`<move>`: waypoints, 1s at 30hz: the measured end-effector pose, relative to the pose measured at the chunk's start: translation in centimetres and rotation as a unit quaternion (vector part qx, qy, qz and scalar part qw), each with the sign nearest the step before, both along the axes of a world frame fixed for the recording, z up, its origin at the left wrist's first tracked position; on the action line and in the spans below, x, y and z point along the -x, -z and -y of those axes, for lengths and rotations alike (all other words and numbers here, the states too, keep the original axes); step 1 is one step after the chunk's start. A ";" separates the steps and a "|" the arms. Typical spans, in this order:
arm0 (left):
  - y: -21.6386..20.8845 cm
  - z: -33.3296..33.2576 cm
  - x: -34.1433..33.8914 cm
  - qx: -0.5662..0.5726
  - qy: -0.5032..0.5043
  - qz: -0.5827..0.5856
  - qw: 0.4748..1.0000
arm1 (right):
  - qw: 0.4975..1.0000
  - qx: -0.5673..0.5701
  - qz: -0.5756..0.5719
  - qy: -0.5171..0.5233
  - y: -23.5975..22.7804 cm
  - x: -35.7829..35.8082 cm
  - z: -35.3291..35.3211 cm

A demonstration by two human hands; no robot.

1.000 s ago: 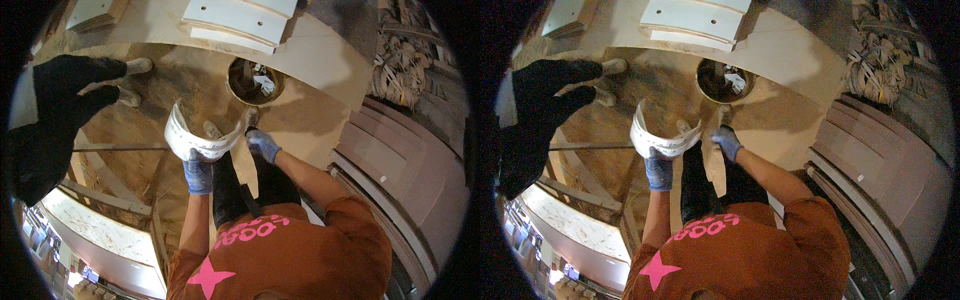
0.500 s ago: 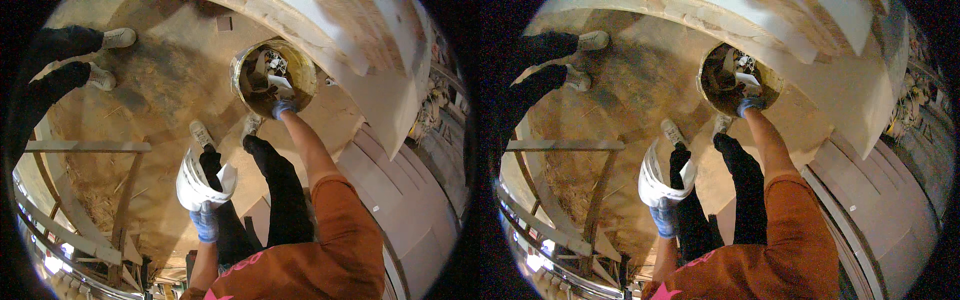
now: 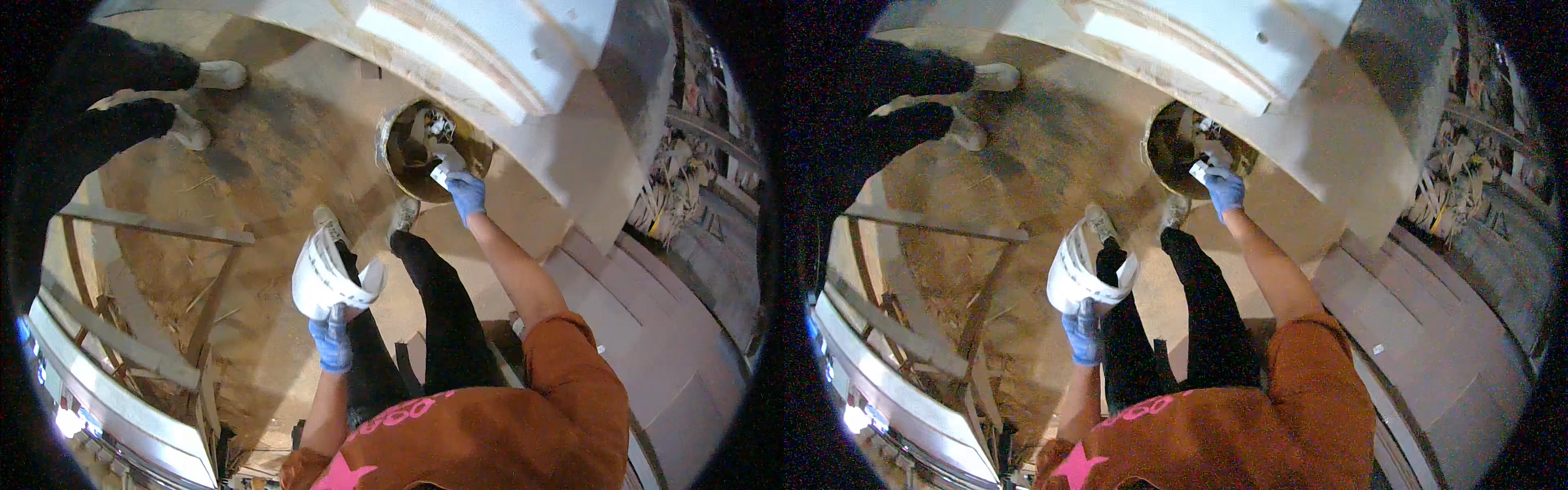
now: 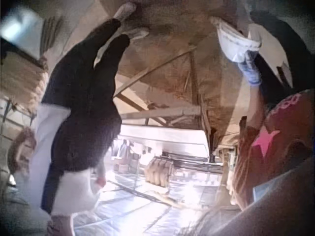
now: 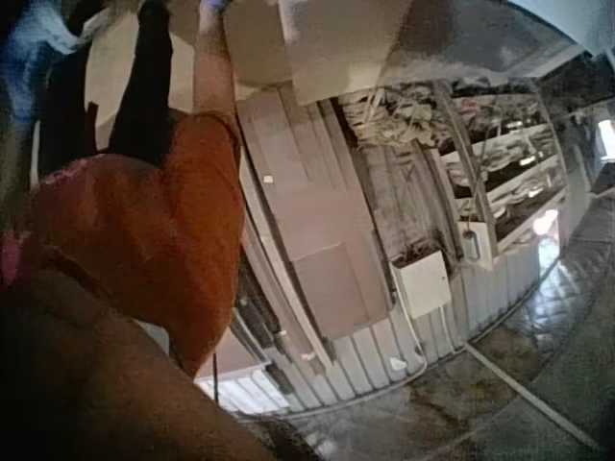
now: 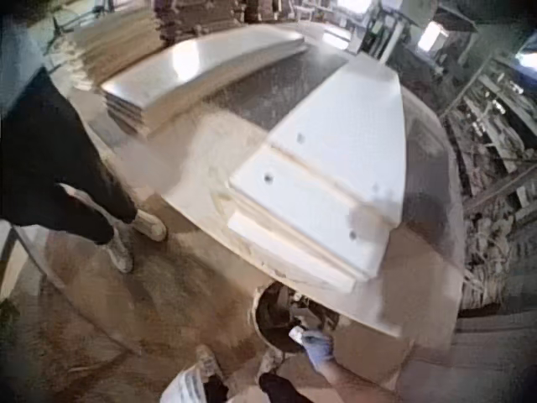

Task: The person walks through a woodworking shop, picks up printed labels from a control panel, and arranges them on a workbench. They then pick up a white wooden panel, place it on a stack, and continue arranging labels on the workbench while another person stands nearby.

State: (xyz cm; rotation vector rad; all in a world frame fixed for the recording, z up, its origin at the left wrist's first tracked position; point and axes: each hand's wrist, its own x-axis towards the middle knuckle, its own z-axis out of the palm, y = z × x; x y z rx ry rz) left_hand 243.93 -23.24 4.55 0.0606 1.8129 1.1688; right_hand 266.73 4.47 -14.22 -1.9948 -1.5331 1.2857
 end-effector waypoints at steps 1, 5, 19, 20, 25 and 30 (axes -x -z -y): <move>-1.2 -1.6 0.4 -0.030 0.015 -0.013 0.999 | 0.992 0.017 -0.117 0.033 -1.7 -0.4 0.2; -6.6 -5.1 0.5 -0.141 -0.021 -0.025 0.990 | 0.948 0.054 -0.306 0.072 -15.3 2.5 0.2; -27.3 -1.5 8.5 -0.295 -0.106 -0.245 0.918 | 0.912 0.101 -0.363 -0.164 -37.9 11.0 2.2; -27.8 0.0 10.3 -0.297 -0.106 -0.284 0.905 | 0.909 0.107 -0.365 -0.170 -38.2 12.1 2.9; -31.9 7.5 17.9 -0.270 -0.176 -0.347 0.881 | 0.878 0.176 -0.399 -0.198 -37.4 17.9 4.4; -31.8 13.4 26.3 -0.274 -0.240 -0.411 0.836 | 0.893 0.213 -0.346 -0.194 -38.2 22.5 6.9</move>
